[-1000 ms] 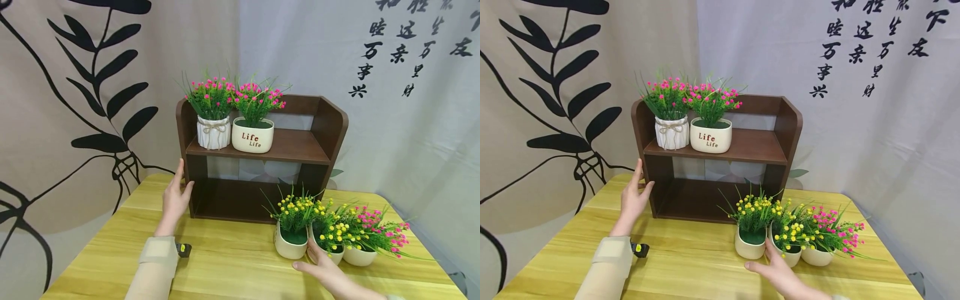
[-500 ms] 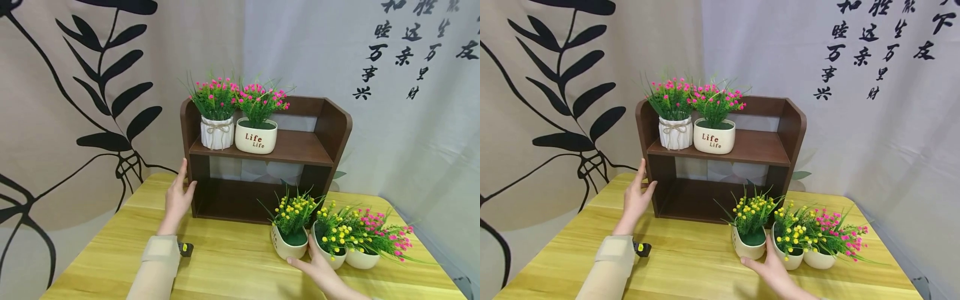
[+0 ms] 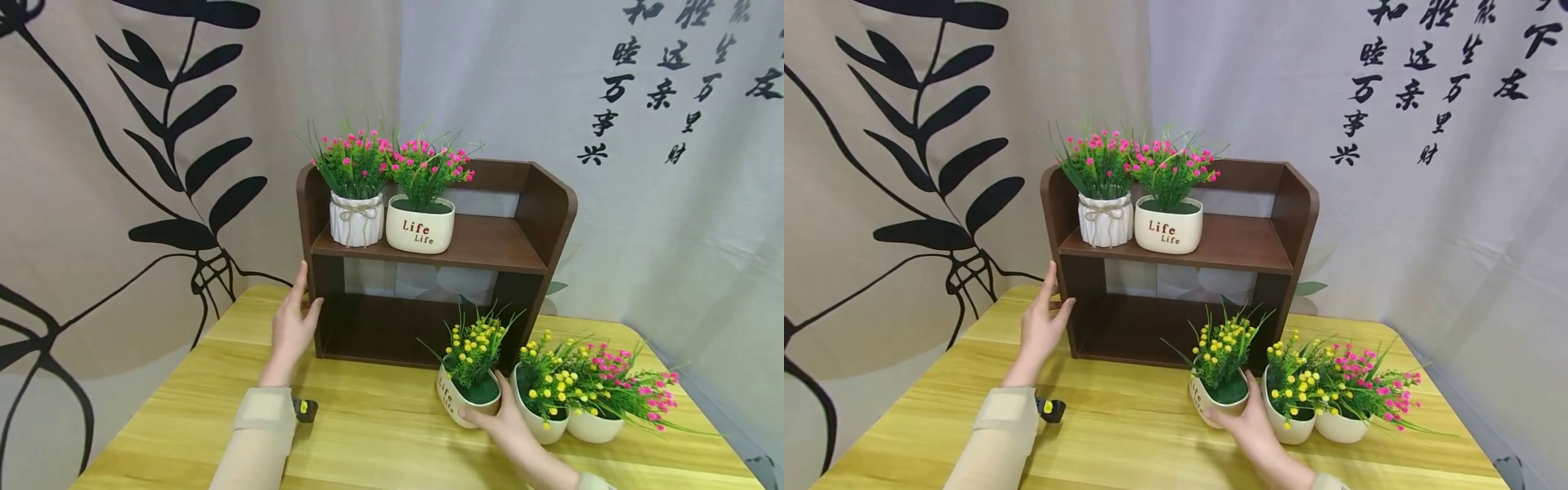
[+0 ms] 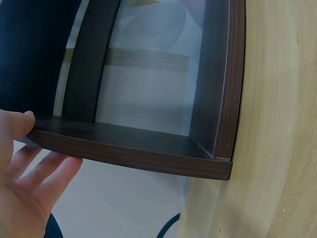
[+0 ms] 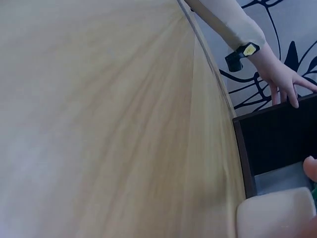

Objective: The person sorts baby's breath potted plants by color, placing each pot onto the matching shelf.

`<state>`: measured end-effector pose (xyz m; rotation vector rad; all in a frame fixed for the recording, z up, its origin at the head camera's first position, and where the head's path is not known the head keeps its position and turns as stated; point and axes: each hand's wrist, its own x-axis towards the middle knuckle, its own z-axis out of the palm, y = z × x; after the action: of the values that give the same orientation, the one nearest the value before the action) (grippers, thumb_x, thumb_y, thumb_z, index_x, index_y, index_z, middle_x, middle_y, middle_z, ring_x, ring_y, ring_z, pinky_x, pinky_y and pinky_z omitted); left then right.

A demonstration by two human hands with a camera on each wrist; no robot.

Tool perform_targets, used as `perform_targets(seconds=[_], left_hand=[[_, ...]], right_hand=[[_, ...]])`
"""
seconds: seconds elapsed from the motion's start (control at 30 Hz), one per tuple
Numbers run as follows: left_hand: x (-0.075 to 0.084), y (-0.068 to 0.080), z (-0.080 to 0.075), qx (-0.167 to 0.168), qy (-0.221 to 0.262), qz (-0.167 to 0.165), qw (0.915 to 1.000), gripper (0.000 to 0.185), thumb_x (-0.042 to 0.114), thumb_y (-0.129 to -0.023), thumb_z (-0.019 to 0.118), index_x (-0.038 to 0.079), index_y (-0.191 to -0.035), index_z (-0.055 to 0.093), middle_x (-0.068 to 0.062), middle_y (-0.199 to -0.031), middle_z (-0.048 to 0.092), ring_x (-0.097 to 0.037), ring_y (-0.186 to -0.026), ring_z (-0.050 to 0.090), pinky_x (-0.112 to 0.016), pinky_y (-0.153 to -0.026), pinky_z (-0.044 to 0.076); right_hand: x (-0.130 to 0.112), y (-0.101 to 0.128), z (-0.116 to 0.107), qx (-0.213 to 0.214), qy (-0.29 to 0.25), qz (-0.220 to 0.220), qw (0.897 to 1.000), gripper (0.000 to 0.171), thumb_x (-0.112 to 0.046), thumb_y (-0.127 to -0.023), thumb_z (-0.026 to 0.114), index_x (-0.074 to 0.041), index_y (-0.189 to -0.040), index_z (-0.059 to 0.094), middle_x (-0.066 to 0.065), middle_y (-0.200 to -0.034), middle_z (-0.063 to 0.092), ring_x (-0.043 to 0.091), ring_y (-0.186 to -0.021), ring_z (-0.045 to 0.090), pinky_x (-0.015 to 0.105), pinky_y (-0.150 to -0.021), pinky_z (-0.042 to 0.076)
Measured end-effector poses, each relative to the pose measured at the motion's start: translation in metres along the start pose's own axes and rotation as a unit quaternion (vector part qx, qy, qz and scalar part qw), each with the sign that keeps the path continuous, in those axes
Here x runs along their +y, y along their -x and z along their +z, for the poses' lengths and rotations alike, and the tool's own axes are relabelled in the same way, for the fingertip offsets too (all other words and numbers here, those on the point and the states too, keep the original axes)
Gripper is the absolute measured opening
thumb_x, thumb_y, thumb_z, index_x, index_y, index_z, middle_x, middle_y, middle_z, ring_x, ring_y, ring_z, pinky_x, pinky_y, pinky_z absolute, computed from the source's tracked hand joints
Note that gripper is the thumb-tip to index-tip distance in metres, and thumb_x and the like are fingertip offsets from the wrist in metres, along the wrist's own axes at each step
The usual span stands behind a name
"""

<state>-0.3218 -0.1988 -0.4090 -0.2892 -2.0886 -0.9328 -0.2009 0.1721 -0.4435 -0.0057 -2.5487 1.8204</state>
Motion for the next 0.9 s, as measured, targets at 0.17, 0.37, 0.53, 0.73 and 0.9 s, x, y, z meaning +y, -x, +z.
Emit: perform_targets(seconds=[0.17, 0.37, 0.53, 0.73, 0.9], left_hand=[[0.0, 0.001, -0.001, -0.006, -0.001, -0.007, 1.0, 0.081, 0.008, -0.092, 0.067, 0.03, -0.156, 0.022, -0.021, -0.138, 0.052, -0.034, -0.066, 0.058, -0.039, -0.054, 0.038], [0.001, 0.001, -0.001, -0.008, -0.001, -0.013, 0.9999, 0.08, 0.009, -0.092, 0.067, 0.03, -0.156, 0.023, -0.023, -0.135, 0.054, -0.033, -0.07, 0.061, -0.039, -0.054, 0.039], [0.002, 0.001, -0.002, -0.011, 0.001, -0.019, 0.9997, 0.08, 0.009, -0.092, 0.067, 0.031, -0.156, 0.022, -0.023, -0.134, 0.054, -0.035, -0.079, 0.064, -0.04, -0.054, 0.041], [0.002, 0.001, -0.002, -0.012, 0.006, -0.019, 0.9997, 0.08, 0.009, -0.093, 0.066, 0.031, -0.156, 0.022, -0.023, -0.134, 0.054, -0.036, -0.084, 0.065, -0.041, -0.056, 0.043], [0.001, 0.001, -0.001, -0.012, 0.007, -0.017, 0.9998, 0.08, 0.01, -0.093, 0.066, 0.031, -0.156, 0.022, -0.023, -0.134, 0.054, -0.036, -0.081, 0.064, -0.04, -0.054, 0.041]], right_hand=[[0.005, -0.006, 0.007, 0.02, -0.031, -0.005, 0.999, 0.102, -0.011, -0.077, 0.079, 0.003, -0.151, 0.009, 0.031, -0.15, 0.022, 0.044, -0.134, 0.031, 0.052, -0.107, 0.026], [0.01, -0.011, 0.01, 0.04, -0.02, -0.008, 0.999, 0.095, -0.011, -0.077, 0.079, 0.003, -0.148, 0.019, 0.028, -0.144, 0.034, 0.039, -0.127, 0.042, 0.045, -0.101, 0.035], [0.01, -0.014, 0.009, 0.042, -0.007, -0.002, 0.999, 0.095, -0.012, -0.077, 0.08, 0.004, -0.149, 0.021, 0.028, -0.145, 0.035, 0.038, -0.126, 0.043, 0.043, -0.099, 0.037], [0.005, -0.013, 0.008, 0.036, -0.004, -0.002, 0.999, 0.093, -0.014, -0.076, 0.081, 0.002, -0.149, 0.025, 0.027, -0.143, 0.037, 0.038, -0.125, 0.045, 0.044, -0.099, 0.037], [-0.006, -0.011, 0.008, 0.031, -0.01, -0.003, 0.999, 0.092, -0.016, -0.074, 0.083, -0.001, -0.148, 0.029, 0.025, -0.142, 0.04, 0.036, -0.121, 0.049, 0.038, -0.094, 0.043]])
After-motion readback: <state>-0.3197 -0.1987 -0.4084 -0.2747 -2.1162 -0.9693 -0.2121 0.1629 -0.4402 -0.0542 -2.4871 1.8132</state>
